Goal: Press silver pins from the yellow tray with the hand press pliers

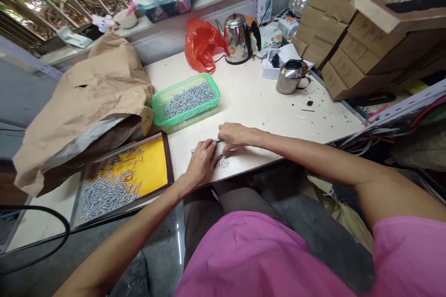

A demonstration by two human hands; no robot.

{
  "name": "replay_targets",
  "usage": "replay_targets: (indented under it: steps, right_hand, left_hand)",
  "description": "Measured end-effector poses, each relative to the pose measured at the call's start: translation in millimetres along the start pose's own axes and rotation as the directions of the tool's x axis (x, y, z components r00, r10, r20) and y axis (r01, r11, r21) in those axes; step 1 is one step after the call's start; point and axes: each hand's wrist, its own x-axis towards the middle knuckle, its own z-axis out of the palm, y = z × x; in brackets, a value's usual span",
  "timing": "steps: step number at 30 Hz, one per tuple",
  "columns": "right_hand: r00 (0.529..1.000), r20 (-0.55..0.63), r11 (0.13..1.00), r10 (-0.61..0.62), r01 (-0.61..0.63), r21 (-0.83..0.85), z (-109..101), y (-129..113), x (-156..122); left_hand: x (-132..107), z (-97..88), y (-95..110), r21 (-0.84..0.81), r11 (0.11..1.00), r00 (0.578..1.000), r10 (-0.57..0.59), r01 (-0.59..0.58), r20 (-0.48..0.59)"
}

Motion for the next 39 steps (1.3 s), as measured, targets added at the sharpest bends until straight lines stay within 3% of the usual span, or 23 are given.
replay_targets:
  steps: [3, 6, 10, 11, 13, 15, 18, 20, 22, 23, 25, 27, 30, 32, 34, 37, 39]
  right_hand:
    - [0.998, -0.06, 1.0, 0.025, -0.025, 0.003, 4.5, 12.6, 3.4]
    - [0.987, -0.118, 0.994, 0.106, -0.11, -0.023, 2.7, 20.4, 10.9]
    - [0.966, -0.189, 0.972, 0.173, -0.199, -0.125, -9.3, 2.2, 25.7]
    - [0.971, -0.204, 0.976, 0.127, -0.158, -0.148, -11.2, -9.6, 29.2]
    - [0.978, -0.189, 0.985, -0.085, 0.055, -0.163, -9.8, -38.7, 34.1]
    - [0.932, -0.124, 0.935, -0.341, 0.322, -0.149, -0.5, -67.0, 35.7]
    - [0.853, -0.156, 0.863, -0.499, 0.473, -0.176, 23.1, -90.0, 36.5]
    - [0.816, -0.198, 0.84, -0.542, 0.519, -0.161, 36.5, -92.1, 39.6]
    - [0.802, -0.252, 0.839, -0.542, 0.533, -0.108, 40.4, -90.3, 44.0]
    - [0.798, -0.293, 0.844, -0.526, 0.533, -0.062, 37.6, -89.5, 46.2]
    - [0.781, -0.432, 0.851, -0.45, 0.522, 0.058, 21.6, -87.7, 50.6]
    - [0.748, -0.583, 0.861, -0.316, 0.485, 0.156, -5.0, -82.6, 57.4]
    - [0.697, -0.713, 0.933, -0.079, 0.304, 0.193, -49.6, -61.2, 75.8]
    - [0.689, -0.724, 0.971, 0.004, 0.172, 0.168, -71.6, -40.1, 88.6]
    - [0.712, -0.701, 0.986, 0.038, 0.086, 0.141, -82.1, -20.8, 93.7]
    - [0.774, -0.631, 0.99, 0.05, 0.045, 0.134, -73.3, -9.4, 77.9]
    - [0.838, -0.546, 0.986, 0.029, 0.065, 0.153, -53.7, -16.0, 53.9]
  left_hand:
    - [-25.5, 16.8, 17.3, -0.037, 0.999, 0.995, 0.028, -0.032, -0.096]
    - [-40.3, 30.4, 32.5, -0.098, 0.993, 0.993, 0.05, -0.061, -0.106]
    - [-38.8, 33.4, 40.7, -0.147, 0.988, 0.993, 0.034, -0.051, -0.113]
    - [-38.2, 32.3, 41.8, -0.16, 0.986, 0.992, 0.031, -0.05, -0.12]
    - [-41.9, 28.9, 44.5, -0.19, 0.98, 0.991, 0.028, -0.053, -0.132]
    - [-55.0, 24.0, 47.3, -0.224, 0.969, 0.988, 0.07, -0.1, -0.137]
    - [-88.4, 11.0, 42.5, -0.241, 0.947, 0.971, 0.174, -0.211, -0.166]
    - [-111.8, -3.8, 24.4, -0.196, 0.966, 0.967, 0.126, -0.17, -0.221]
    - [-129.3, -22.7, -9.8, -0.125, 0.992, 0.951, -0.066, 0.029, -0.302]
    - [-134.8, -32.6, -31.9, -0.094, 0.982, 0.92, -0.189, 0.167, -0.343]
    - [-139.5, -50.1, -80.4, -0.033, 0.905, 0.825, -0.402, 0.425, -0.398]
    - [-138.2, -61.6, -125.0, 0.041, 0.808, 0.754, -0.527, 0.587, -0.392]
    - [-133.4, -66.9, -168.4, 0.153, 0.711, 0.719, -0.631, 0.686, -0.292]
    - [-131.5, -66.5, -182.2, 0.207, 0.683, 0.714, -0.665, 0.7, -0.219]
    - [-131.1, -66.6, -190.3, 0.224, 0.678, 0.713, -0.679, 0.7, -0.174]
    - [-129.3, -71.1, -193.6, 0.162, 0.699, 0.718, -0.671, 0.696, -0.186]
    - [-125.4, -76.2, -181.4, 0.001, 0.734, 0.716, -0.662, 0.679, -0.223]
